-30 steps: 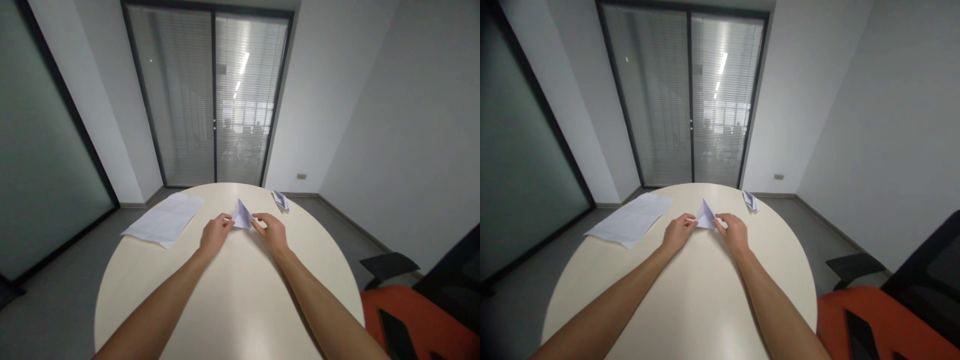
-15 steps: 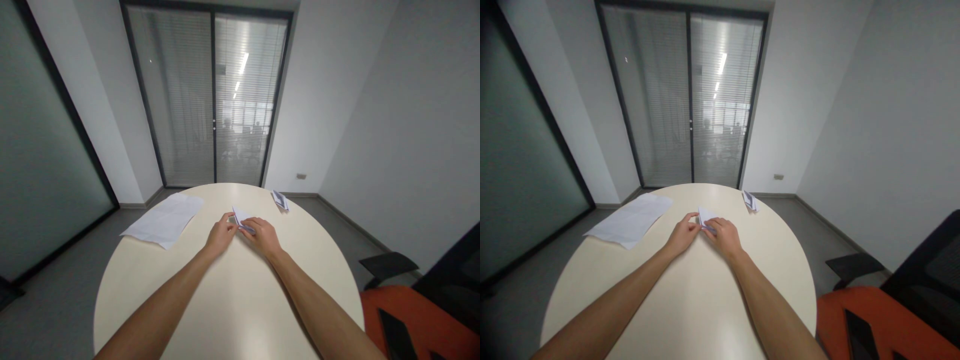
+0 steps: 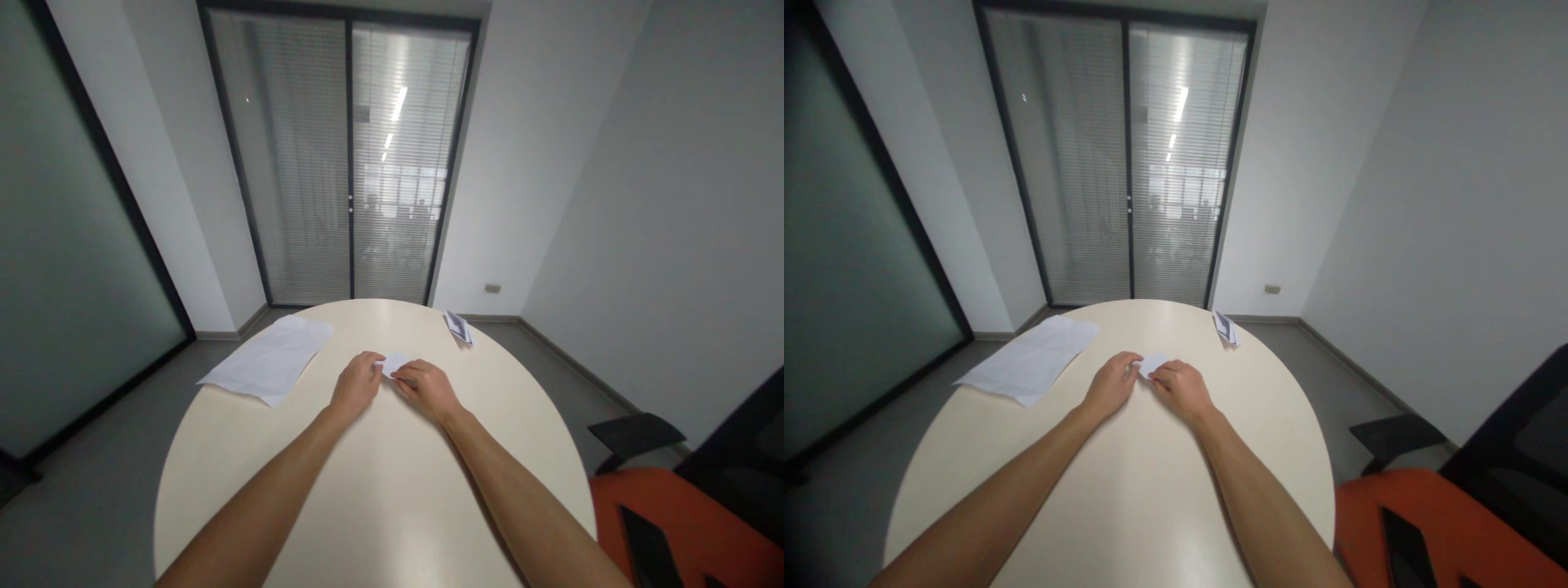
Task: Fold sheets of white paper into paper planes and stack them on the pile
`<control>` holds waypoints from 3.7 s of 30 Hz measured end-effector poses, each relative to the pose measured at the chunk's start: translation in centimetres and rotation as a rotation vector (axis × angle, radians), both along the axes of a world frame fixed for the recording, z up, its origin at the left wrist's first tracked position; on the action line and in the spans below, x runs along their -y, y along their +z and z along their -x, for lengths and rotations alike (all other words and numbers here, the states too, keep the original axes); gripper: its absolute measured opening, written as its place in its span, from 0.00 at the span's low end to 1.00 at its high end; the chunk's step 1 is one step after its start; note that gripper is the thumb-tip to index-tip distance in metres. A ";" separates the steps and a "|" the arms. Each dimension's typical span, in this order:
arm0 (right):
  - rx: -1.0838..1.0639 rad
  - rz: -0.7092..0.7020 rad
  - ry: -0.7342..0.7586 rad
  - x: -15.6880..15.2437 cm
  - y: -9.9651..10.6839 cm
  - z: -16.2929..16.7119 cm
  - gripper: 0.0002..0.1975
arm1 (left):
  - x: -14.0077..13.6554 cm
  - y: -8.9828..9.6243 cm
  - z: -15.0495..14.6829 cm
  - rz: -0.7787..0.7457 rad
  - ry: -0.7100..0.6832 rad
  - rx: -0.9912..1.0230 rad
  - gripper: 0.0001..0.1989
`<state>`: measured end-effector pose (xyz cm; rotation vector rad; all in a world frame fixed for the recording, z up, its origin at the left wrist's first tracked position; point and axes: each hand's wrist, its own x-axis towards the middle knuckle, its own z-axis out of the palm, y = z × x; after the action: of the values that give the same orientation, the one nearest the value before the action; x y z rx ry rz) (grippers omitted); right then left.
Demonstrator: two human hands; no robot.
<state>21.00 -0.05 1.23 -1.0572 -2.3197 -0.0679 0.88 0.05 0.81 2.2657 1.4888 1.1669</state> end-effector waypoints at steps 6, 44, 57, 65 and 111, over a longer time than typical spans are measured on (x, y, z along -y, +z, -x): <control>0.046 0.116 0.184 0.6 0.3 0.2 0.11 | -0.2 -1.7 0.5 0.132 -0.113 -0.177 0.21; 0.311 0.463 -0.199 -1.4 -1.6 -2.2 0.30 | 1.4 -0.3 1.0 0.082 -0.494 -0.411 0.22; 0.285 0.492 -0.109 -2.5 -1.7 -4.1 0.28 | 1.8 -0.1 0.5 0.041 -0.424 -0.414 0.21; 0.145 0.525 0.137 -2.8 -0.2 -7.4 0.19 | 1.6 -0.5 0.4 0.017 -0.422 -0.410 0.21; 0.134 0.323 0.004 -1.7 -2.1 -2.6 0.27 | 1.2 -0.5 0.9 0.229 -0.321 -0.603 0.32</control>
<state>23.63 1.64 -0.88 -1.2368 -2.5104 0.2535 -0.02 -1.18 0.31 2.6775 1.2563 0.2142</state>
